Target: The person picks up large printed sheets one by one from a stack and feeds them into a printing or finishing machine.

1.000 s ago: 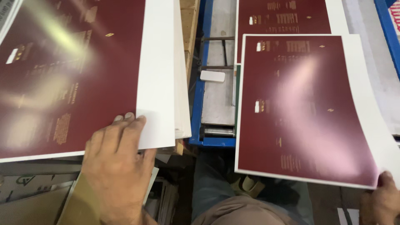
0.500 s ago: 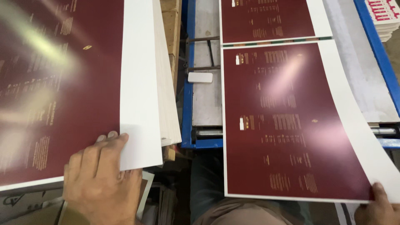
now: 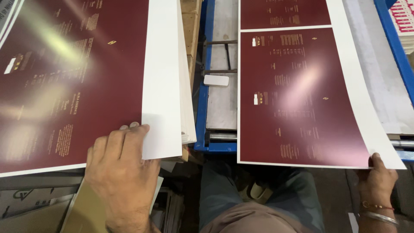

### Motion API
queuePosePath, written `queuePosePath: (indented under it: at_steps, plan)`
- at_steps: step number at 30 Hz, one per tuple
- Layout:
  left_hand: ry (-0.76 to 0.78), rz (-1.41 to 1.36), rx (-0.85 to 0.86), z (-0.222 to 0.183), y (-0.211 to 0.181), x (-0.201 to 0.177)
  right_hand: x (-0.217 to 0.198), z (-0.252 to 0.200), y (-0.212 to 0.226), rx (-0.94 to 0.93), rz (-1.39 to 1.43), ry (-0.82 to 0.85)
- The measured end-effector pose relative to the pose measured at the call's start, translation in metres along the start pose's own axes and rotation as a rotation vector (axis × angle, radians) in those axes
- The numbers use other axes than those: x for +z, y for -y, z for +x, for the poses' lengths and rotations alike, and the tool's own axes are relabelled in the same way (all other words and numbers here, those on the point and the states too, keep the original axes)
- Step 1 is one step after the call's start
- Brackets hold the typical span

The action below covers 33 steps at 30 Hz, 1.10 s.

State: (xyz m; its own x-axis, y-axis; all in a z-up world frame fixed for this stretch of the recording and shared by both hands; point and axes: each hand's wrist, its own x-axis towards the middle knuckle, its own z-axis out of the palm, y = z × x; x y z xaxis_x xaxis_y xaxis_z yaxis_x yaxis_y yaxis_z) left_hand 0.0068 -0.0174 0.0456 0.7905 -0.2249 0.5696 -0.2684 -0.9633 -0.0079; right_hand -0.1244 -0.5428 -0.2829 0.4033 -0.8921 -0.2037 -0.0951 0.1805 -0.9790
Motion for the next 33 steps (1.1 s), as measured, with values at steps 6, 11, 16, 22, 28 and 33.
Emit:
queuePosePath:
  at_steps: [6,11,16,22,28,33]
  plan:
    - [0.114,-0.026,0.126,0.011,0.010,-0.017,0.000,-0.021,0.025,0.128,-0.005,0.062]
    - [-0.038,-0.096,0.142,0.010,0.027,-0.020,0.000,-0.050,0.035,0.220,-0.052,0.134]
    - [-0.045,0.119,0.151,-0.005,0.031,-0.002,0.009,-0.069,0.030,0.287,-0.040,0.250]
    - [-0.135,-0.297,0.085,0.017,0.068,0.002,0.058,-0.092,0.069,0.151,0.149,0.610]
    - [-0.184,-0.187,0.317,-0.010,-0.035,0.007,0.111,-0.164,0.144,0.048,0.440,1.174]
    - [0.104,-0.297,0.495,-0.029,-0.126,0.011,0.136,-0.213,0.173,0.154,0.643,1.192]
